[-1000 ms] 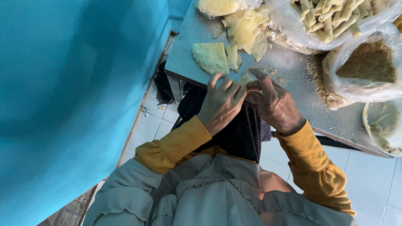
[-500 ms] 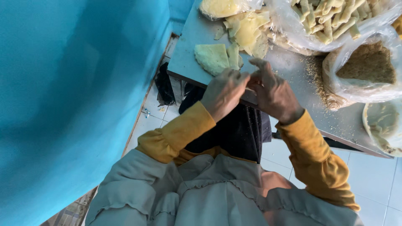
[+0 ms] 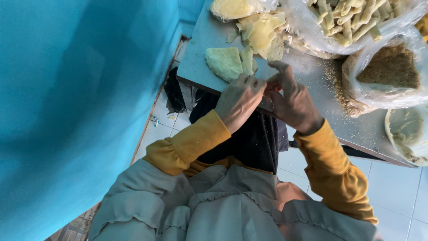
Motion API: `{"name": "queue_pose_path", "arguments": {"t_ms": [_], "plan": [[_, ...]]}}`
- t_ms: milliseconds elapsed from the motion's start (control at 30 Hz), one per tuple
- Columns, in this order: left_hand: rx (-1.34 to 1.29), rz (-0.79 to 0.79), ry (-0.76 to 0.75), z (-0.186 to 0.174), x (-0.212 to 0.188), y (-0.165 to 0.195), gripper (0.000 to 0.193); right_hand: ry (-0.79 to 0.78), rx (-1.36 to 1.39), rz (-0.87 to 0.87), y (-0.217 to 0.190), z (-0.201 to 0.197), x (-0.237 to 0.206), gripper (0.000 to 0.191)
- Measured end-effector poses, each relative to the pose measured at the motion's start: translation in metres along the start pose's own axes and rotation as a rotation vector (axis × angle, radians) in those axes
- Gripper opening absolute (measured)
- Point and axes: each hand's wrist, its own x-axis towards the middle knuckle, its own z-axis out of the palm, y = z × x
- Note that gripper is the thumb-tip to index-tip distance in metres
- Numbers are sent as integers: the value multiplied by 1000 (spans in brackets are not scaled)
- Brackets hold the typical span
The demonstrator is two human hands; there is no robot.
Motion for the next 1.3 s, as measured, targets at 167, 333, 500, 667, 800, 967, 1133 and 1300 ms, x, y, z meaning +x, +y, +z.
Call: {"name": "queue_pose_path", "arguments": {"t_ms": [167, 333, 500, 667, 800, 967, 1133, 1300], "plan": [[122, 52, 14, -13, -26, 14, 28, 111, -376, -108, 0, 16, -27, 49], [315, 68, 33, -23, -35, 29, 44, 150, -616, -215, -4, 25, -40, 53], [342, 20, -216, -9, -5, 9, 13, 107, -812, -133, -15, 24, -26, 58], [-106, -215, 159, -10, -8, -10, 60, 97, -633, -112, -3, 12, -14, 64], [-335, -327, 405, -28, -25, -19, 46, 106, -411, -128, 11, 11, 3, 61], [-549, -403, 449, -42, -35, -28, 35, 256, -968, -42, 21, -72, 41, 40], [-575, -385, 539, -38, -31, -25, 30, 263, -690, -91, 1, -9, 52, 49], [-734, -344, 631, -37, -28, -23, 28, 208, -87, -159, -14, 71, 49, 55]]}}
